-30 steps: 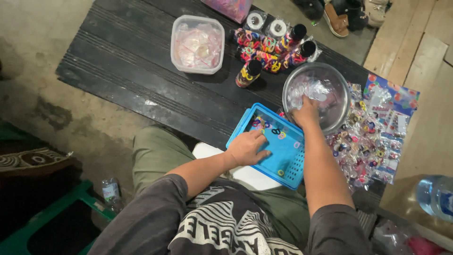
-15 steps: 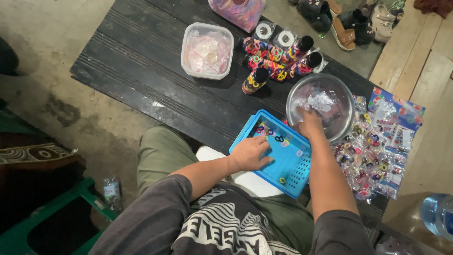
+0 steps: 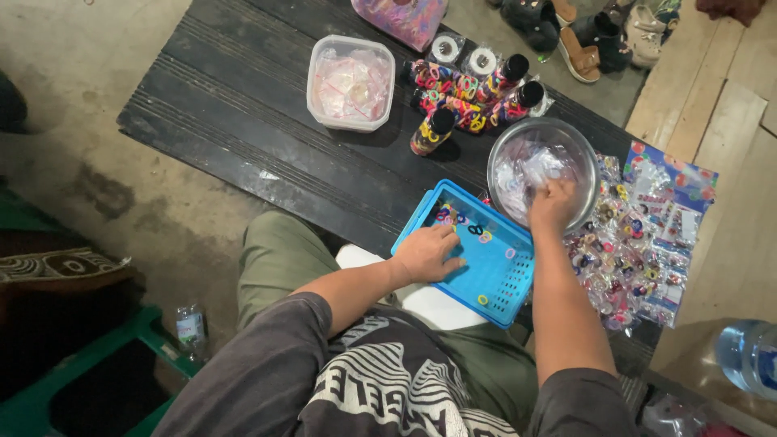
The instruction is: The person sorts small colorful charms and accessories by hand, picking them from a blue plastic basket and placing some into a metal bowl while leaving others in the basket.
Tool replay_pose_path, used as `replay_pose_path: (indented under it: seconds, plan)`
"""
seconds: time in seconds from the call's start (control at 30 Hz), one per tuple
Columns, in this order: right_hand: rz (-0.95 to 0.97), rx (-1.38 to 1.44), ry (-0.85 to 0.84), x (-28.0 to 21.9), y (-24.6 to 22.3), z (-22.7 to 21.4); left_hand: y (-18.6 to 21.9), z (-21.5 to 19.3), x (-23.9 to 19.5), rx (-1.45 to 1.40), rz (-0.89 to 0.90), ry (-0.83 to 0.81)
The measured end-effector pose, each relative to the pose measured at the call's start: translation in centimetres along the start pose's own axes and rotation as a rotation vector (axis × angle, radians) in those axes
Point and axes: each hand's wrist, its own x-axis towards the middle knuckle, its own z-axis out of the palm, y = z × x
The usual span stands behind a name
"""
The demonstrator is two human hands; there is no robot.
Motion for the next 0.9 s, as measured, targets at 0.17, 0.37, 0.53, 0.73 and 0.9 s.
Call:
replay_pose_path:
  seconds: [0.17, 0.37, 0.53, 0.73, 0.9]
  plan:
    - [0.290, 0.068, 0.004, -0.8, -9.8, -7.3, -0.4, 0.5, -0.3, 0.017, 0.009, 0.017]
    - [0.608, 0.348, 0.228, -1.5, -10.2, -8.4, -0.4, 0.6, -0.4, 0.049, 0.013, 0.032]
    - [0.837, 0.678, 0.355, -2.9, -14.1, -10.8, -0.4, 0.7, -0.6, 0.056, 0.020, 0.030]
    - [0.743, 0.516, 0.150, -9.9, -22.6, -13.8, 1.5, -2.5, 1.1, 0.029, -0.041, -0.114]
    - [0.699, 0.554, -0.158, -15.0, -23.4, -11.2, 1.9, -2.5, 1.1, 0.033, -0.085, -0.148]
